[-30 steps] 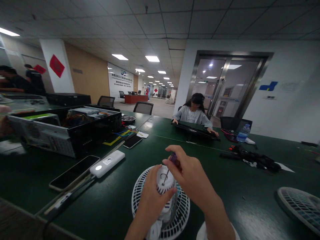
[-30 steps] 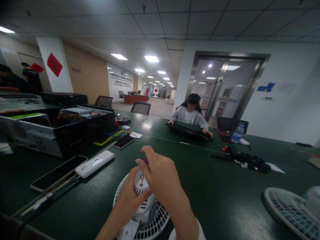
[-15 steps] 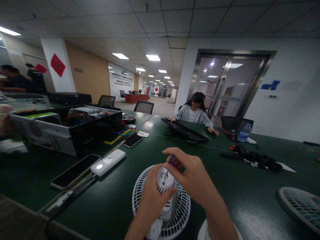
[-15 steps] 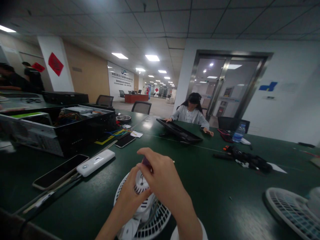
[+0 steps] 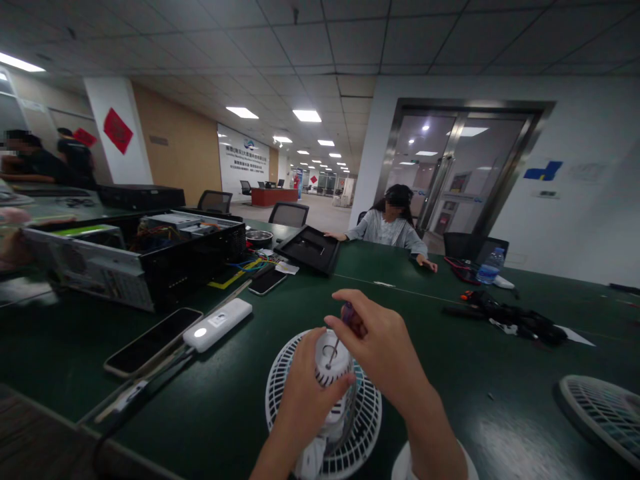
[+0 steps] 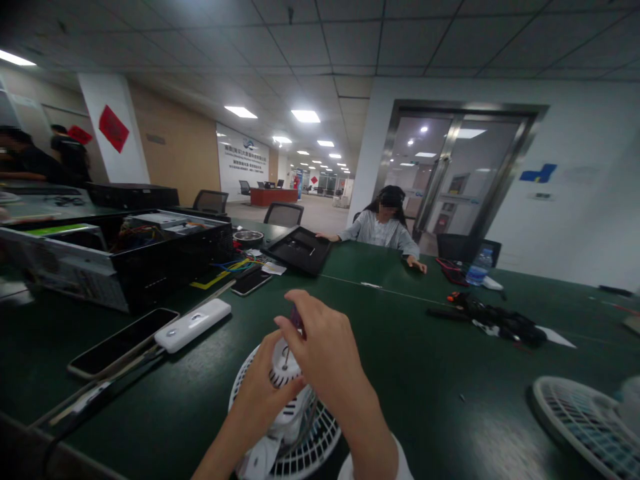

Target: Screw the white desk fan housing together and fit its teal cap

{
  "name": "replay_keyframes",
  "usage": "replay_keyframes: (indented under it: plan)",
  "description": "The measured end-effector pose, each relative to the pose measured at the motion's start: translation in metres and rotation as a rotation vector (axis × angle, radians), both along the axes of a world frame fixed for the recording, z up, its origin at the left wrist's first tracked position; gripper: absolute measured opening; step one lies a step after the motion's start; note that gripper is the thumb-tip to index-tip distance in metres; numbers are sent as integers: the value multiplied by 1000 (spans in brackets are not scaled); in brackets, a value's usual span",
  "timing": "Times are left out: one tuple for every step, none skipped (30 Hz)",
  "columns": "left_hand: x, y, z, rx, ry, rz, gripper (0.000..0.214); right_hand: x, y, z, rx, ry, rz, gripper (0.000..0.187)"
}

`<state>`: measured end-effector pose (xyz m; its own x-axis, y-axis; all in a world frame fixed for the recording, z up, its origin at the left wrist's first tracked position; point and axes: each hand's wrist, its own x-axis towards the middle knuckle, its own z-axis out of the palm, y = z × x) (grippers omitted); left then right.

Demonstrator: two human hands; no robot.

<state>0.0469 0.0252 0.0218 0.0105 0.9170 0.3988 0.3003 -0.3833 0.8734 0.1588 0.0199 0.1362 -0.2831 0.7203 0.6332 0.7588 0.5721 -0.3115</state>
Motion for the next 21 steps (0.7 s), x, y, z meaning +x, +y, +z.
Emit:
replay_keyframes:
  plan:
    - [0, 0, 1, -7, 4, 2, 59, -1, 2, -1, 18, -16, -43, 20]
    - [0, 0, 1, -11, 6, 1, 59, -1, 3, -1, 25, -27, -68, 19]
    - [0, 0, 1, -10, 4, -5, 59, -1, 3, -1, 26, -29, -72, 19]
    - [-1, 0, 2, -5, 3, -12, 59, -1, 3, -1, 18, -25, -55, 20]
    - [-1, 0, 2, -1, 3, -17, 59, 0, 2, -1, 2, -14, -24, 21]
    - [-1, 0, 1, 0, 5, -21, 59, 2, 1, 0, -19, 5, 18, 24]
    - [-1, 0, 1, 1, 8, -23, 59, 3, -1, 1, -43, 29, 66, 28]
    - [-1, 0, 1, 2, 12, -24, 59, 4, -2, 2, -66, 55, 114, 32]
    - [-1, 0, 1, 5, 13, -25, 59, 5, -4, 3, -90, 78, 155, 36]
    - [-1, 0, 1, 10, 10, -25, 59, 6, -5, 3, -106, 95, 189, 37]
    - [-1, 0, 1, 15, 4, -26, 58, 6, -5, 3, -109, 105, 212, 37]
    - [-1, 0, 1, 20, -3, -27, 57, 5, -4, 3, -100, 105, 222, 35]
    - [-1, 0, 1, 21, -9, -25, 57, 4, -3, 3, -79, 100, 217, 32]
    - [-1, 0, 2, 19, -12, -24, 56, 3, -2, 2, -48, 90, 199, 28]
    - [-1, 0, 2, 17, -14, -22, 56, 2, 0, 2, -14, 80, 174, 24]
    - [-1, 0, 2, 15, -12, -20, 56, 0, 2, 1, 18, 73, 148, 20]
    - [0, 0, 3, 13, -10, -19, 56, -1, 4, 0, 36, 67, 127, 17]
    - [0, 0, 3, 12, -8, -19, 57, -1, 5, -1, 37, 62, 114, 17]
    - [0, 0, 3, 12, -9, -20, 57, -1, 5, -1, 23, 60, 111, 18]
    - [0, 0, 3, 10, -11, -22, 57, -1, 5, -1, -1, 59, 120, 21]
    - [0, 0, 2, 7, -14, -24, 58, 0, 4, 0, -30, 59, 141, 25]
